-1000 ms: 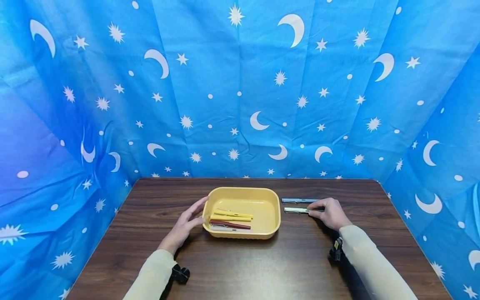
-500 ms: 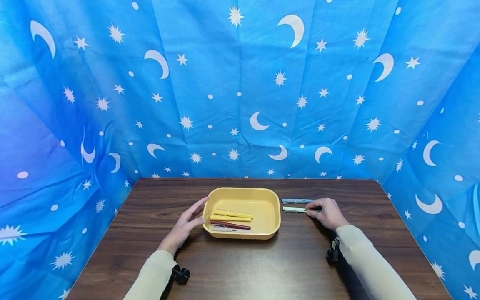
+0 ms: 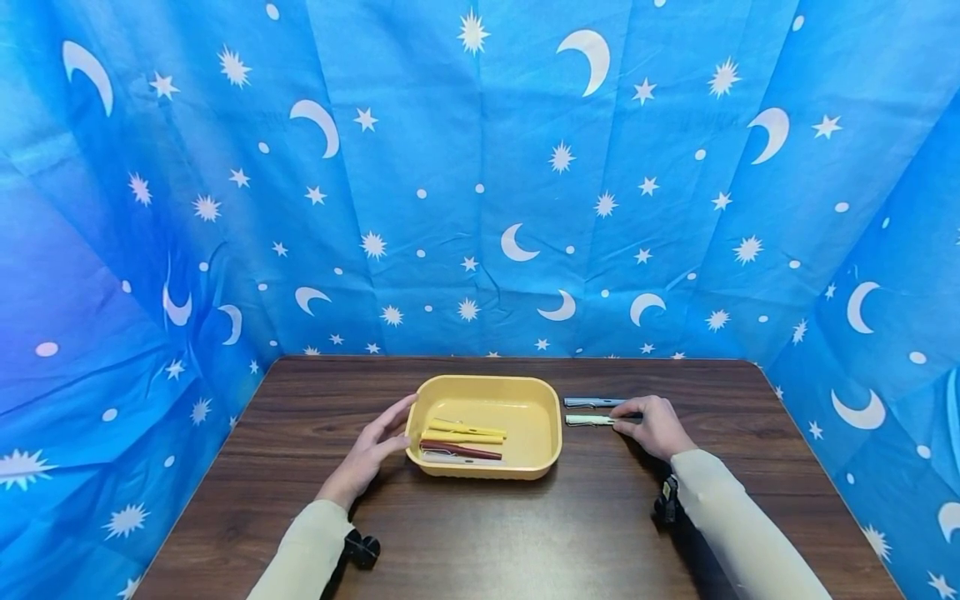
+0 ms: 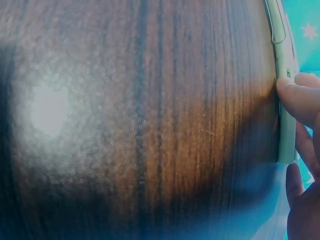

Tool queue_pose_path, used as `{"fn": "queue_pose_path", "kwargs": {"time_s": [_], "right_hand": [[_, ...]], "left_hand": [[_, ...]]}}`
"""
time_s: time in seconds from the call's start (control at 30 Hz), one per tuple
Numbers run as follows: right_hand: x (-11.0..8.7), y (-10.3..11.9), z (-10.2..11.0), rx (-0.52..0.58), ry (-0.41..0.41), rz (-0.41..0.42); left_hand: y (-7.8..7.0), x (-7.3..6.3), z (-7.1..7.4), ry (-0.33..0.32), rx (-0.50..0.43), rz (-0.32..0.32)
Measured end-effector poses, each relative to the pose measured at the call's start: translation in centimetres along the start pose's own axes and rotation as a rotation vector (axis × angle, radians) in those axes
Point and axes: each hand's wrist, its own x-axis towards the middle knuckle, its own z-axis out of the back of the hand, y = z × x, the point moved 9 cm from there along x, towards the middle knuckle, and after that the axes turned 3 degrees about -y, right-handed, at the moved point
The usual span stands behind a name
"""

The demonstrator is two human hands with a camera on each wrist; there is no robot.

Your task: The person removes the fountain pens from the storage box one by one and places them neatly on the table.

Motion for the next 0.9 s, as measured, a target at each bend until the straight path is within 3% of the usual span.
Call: {"fn": "queue_pose_path", "kwargs": {"time_s": [0.9], "right_hand": [[-0.21, 0.04, 0.69, 0.018, 0.003, -0.025]], "left_hand": [[0.10, 0.05, -0.03, -0.008, -0.003, 0.005]]}}
